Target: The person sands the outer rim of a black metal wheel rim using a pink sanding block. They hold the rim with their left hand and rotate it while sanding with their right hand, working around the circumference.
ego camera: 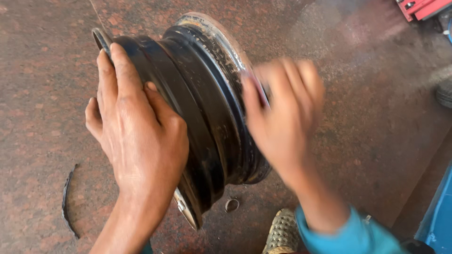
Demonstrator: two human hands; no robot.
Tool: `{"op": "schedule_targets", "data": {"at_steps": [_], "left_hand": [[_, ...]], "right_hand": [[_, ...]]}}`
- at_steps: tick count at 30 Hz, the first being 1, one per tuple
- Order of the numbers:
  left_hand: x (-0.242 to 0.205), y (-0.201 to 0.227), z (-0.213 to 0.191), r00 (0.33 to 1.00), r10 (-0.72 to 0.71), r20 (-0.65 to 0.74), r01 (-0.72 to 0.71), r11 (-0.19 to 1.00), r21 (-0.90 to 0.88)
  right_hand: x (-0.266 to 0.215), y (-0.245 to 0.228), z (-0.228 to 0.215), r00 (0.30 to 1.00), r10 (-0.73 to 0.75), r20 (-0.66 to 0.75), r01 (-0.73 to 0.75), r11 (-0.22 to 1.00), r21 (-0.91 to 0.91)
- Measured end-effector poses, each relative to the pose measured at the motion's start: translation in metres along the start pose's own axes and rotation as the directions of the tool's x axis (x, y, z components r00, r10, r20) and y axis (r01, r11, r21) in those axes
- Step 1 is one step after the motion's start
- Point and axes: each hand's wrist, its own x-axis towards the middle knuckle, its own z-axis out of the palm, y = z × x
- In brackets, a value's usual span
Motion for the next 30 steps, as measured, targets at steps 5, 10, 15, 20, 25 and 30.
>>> {"op": "schedule_targets", "data": {"at_steps": [5,10,15,20,25,30], "left_hand": [[-0.007,0.000,0.003,1.000,-0.024,0.008,0.024,0.999,0.041],[0.001,0.003,-0.001,1.000,-0.001,-0.002,0.001,0.999,0.053],[-0.005,0.001,0.001,1.000,-0.006,0.015,0.005,0.999,0.041],[-0.003,0.004,-0.002,1.000,0.004,-0.009,-0.003,1.000,0.026],[0.000,0.002,0.001,1.000,-0.020,-0.007,0.020,1.000,0.021],[-0.002,0.001,-0.003,1.000,-0.022,0.015,0.021,1.000,0.009]], "right_hand": [[0.005,0.005,0.005,0.999,-0.035,0.015,0.035,0.999,-0.011],[0.022,0.003,0.006,0.999,-0.023,0.043,0.022,0.999,0.028],[-0.008,-0.001,-0.016,0.997,0.020,0.075,-0.026,0.997,0.079],[0.046,0.014,0.025,0.991,-0.122,0.046,0.123,0.992,-0.004],[-0.002,-0.010,-0.022,0.998,-0.011,0.063,0.013,1.000,-0.028],[0.048,0.014,0.026,0.989,-0.145,0.027,0.145,0.989,0.009]]}}
